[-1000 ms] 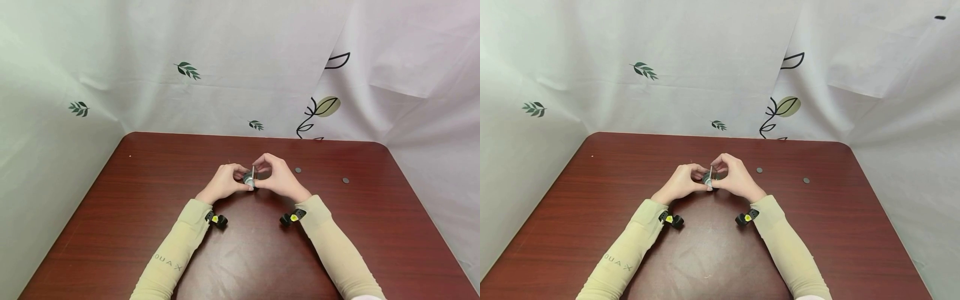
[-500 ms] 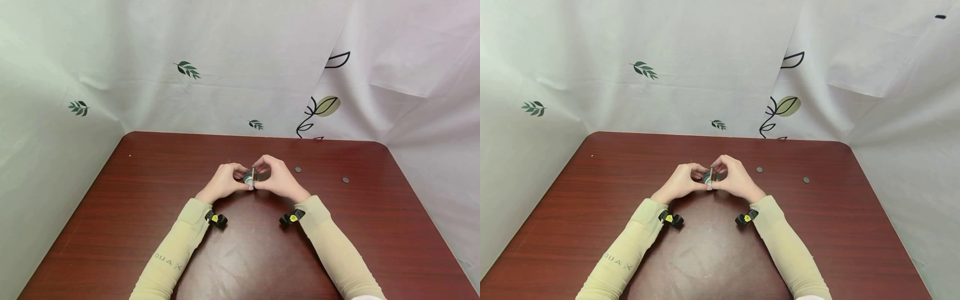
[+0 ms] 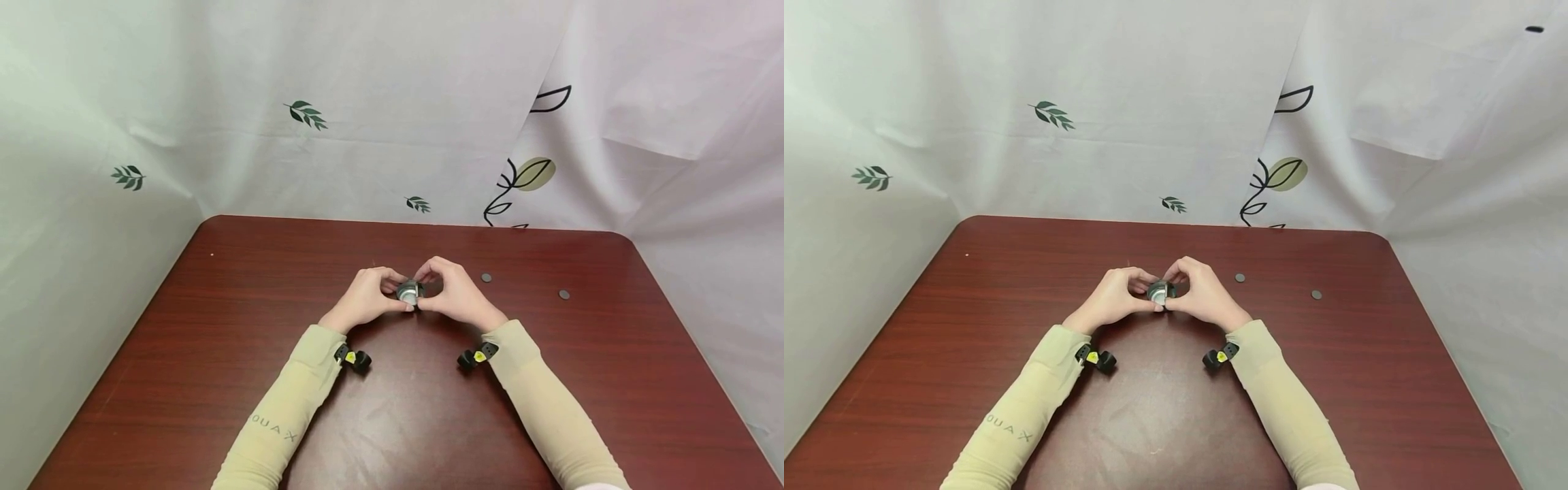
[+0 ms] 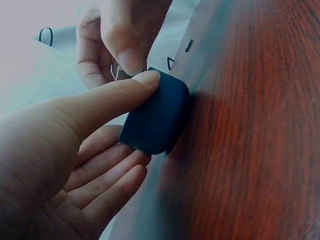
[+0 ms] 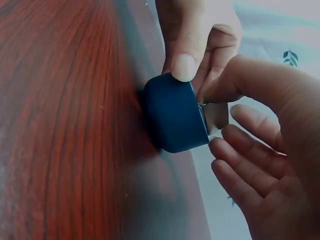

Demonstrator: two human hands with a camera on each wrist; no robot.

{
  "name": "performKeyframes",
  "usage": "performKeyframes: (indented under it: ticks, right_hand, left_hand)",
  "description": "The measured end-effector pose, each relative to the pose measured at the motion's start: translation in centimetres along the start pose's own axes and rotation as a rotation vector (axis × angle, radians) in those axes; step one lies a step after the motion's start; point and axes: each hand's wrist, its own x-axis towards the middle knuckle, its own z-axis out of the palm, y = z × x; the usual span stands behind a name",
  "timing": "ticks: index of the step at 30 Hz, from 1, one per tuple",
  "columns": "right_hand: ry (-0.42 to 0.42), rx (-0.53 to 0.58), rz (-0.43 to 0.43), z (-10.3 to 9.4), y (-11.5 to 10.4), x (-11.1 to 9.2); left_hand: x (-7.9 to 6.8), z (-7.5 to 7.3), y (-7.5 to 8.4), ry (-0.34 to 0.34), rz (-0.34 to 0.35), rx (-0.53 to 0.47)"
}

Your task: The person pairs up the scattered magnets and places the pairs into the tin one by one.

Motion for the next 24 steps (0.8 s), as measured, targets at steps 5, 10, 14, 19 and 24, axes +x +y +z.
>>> performKeyframes:
  ticks: [5,10,14,19,24]
  right_hand:
    - [-0.016,-0.003,0.025,-0.13,0.17,-0.06]
    - [-0.015,0.014,0.068,-0.52,0.23,-0.23]
    - [-0.012,0.026,0.081,-0.66,0.32,-0.42]
    - [-0.007,0.012,0.079,-0.33,0.55,-0.29]
    - [0.002,0.0,0.074,-0.17,0.54,-0.12]
  left_hand:
    - [-0.04,-0.02,-0.12,0.008,0.007,0.005]
    - [0.04,0.1,-0.23,0.006,-0.002,0.0]
    - [0.06,0.11,-0.17,0.003,-0.003,-0.005]
    - [0.07,0.08,-0.14,-0.001,0.0,-0.012]
    - [0.1,0.05,-0.22,0.0,0.002,-0.013]
